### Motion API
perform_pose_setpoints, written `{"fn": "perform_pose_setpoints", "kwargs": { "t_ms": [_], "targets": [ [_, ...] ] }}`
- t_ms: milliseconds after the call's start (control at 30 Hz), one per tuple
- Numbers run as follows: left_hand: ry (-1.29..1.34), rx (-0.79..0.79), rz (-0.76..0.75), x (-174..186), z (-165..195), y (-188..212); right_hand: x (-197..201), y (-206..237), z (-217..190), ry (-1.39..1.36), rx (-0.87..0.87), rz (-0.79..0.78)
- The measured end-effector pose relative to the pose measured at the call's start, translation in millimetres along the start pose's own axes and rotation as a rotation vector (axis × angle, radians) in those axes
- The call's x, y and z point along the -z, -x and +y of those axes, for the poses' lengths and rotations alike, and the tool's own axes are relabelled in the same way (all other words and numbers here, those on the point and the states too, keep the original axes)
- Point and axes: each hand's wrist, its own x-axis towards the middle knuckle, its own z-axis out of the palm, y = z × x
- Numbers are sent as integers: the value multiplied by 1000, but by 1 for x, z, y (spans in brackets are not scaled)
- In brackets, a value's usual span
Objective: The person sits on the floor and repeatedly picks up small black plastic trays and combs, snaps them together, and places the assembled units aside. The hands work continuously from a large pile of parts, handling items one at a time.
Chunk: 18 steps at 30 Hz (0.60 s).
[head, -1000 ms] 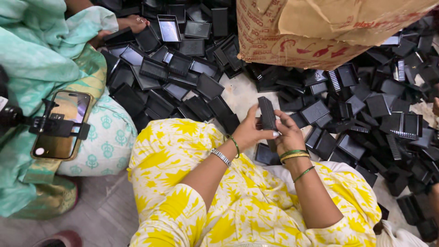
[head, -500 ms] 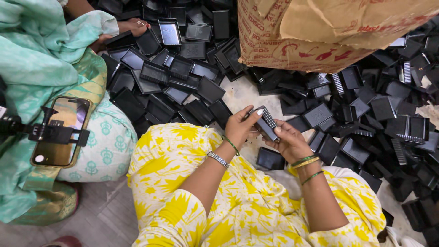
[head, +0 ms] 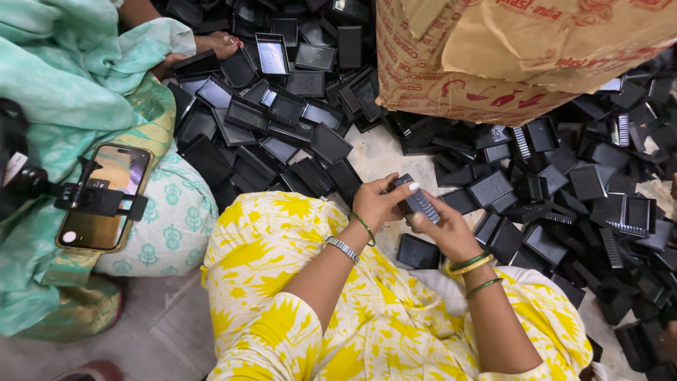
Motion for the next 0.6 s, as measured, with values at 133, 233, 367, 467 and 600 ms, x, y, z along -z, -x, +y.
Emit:
{"fn": "perform_pose_setpoints", "kwargs": {
  "t_ms": [133, 233, 367, 467, 600],
  "targets": [
    [-51, 9, 12, -1, 4, 5, -14, 5, -14, 183, 9, 98],
    [-140, 8, 51, -1, 5, 3, -9, 7, -16, -58, -98, 137],
    [-239, -312, -10, -1, 1, -4, -3, 10, -24, -352, -145, 73],
    [-361, -350, 67, 0, -3, -7, -14, 13, -64, -22, -122, 159],
    [18, -207, 35, 7, -3, -13, -9, 20, -173, 804, 865, 448]
  ]
}}
